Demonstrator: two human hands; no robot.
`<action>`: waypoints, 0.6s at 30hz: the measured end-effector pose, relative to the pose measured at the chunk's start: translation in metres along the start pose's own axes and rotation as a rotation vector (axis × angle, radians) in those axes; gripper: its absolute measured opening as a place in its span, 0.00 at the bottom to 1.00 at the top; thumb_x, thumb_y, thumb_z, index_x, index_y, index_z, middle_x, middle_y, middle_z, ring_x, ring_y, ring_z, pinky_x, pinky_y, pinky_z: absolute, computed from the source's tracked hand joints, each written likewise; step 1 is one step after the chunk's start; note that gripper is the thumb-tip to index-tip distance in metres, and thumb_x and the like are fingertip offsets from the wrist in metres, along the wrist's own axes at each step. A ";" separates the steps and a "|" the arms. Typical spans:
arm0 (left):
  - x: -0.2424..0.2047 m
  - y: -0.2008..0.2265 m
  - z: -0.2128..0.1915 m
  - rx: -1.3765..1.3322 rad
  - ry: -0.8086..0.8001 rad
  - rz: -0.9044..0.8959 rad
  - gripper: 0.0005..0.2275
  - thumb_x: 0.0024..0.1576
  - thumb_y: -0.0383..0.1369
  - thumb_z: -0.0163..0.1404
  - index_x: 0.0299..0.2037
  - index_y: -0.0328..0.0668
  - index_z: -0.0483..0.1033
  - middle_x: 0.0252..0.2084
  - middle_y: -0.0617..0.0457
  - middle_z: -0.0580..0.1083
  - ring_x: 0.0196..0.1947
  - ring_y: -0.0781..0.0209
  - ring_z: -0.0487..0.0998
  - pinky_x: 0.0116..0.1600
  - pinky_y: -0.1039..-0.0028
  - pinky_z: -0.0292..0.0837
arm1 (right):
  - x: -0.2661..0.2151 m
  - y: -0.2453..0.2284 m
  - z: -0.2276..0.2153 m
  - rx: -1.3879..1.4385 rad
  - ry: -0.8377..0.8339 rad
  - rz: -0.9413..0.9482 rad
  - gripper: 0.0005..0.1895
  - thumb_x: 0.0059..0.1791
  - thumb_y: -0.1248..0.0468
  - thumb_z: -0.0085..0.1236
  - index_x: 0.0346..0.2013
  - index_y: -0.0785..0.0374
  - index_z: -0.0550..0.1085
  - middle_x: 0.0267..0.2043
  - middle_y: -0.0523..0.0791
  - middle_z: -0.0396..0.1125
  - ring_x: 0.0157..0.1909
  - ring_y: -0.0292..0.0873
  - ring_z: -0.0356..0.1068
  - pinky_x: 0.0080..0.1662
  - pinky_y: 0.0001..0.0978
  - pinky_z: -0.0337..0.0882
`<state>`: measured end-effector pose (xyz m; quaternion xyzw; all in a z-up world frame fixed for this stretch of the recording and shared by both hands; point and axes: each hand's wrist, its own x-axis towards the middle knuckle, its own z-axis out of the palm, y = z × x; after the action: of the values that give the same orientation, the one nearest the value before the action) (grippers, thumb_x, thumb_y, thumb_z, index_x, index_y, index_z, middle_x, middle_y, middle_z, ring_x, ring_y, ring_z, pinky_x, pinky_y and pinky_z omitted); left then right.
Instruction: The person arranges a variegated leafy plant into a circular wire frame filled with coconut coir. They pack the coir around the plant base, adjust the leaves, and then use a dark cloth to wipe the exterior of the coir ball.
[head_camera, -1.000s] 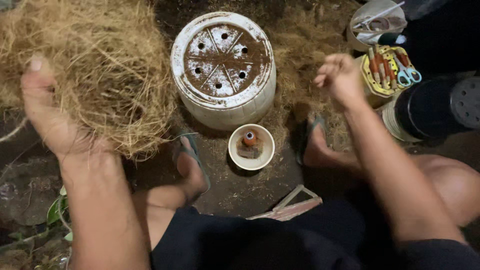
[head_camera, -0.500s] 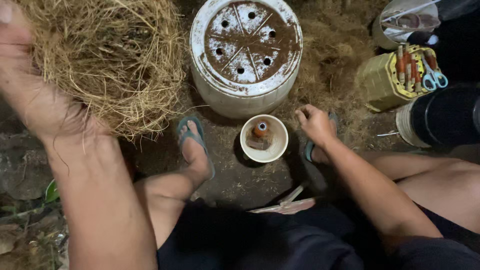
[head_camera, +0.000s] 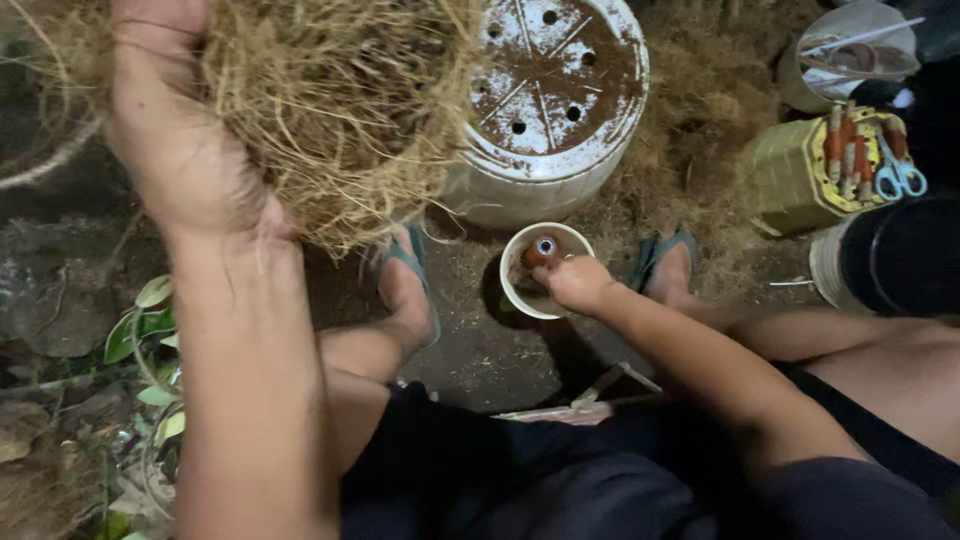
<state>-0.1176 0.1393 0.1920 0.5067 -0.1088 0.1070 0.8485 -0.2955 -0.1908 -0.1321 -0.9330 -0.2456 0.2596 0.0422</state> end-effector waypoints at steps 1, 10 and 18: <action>-0.001 0.002 0.002 -0.013 -0.009 -0.006 0.08 0.72 0.28 0.44 0.44 0.35 0.77 0.45 0.49 0.79 0.42 0.63 0.76 0.53 0.72 0.74 | 0.007 -0.002 0.007 -0.022 -0.056 0.004 0.16 0.49 0.61 0.47 0.51 0.52 0.73 0.31 0.50 0.75 0.32 0.53 0.76 0.33 0.50 0.74; -0.008 0.016 0.029 0.057 0.144 -0.115 0.06 0.64 0.28 0.56 0.47 0.36 0.82 0.47 0.53 0.80 0.48 0.66 0.79 0.63 0.70 0.76 | 0.030 -0.011 0.015 -0.022 -0.138 0.143 0.13 0.54 0.59 0.44 0.45 0.57 0.76 0.35 0.50 0.75 0.38 0.53 0.77 0.36 0.50 0.75; -0.001 0.022 0.031 -0.062 0.180 -0.109 0.09 0.56 0.25 0.62 0.45 0.31 0.82 0.43 0.50 0.80 0.42 0.60 0.82 0.54 0.66 0.80 | -0.038 0.027 -0.130 0.829 0.132 0.112 0.07 0.48 0.66 0.60 0.40 0.60 0.80 0.43 0.45 0.76 0.47 0.41 0.75 0.50 0.36 0.74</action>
<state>-0.1278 0.1220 0.2247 0.4739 -0.0078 0.1026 0.8745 -0.2460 -0.2267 -0.0077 -0.8637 -0.0664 0.2780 0.4152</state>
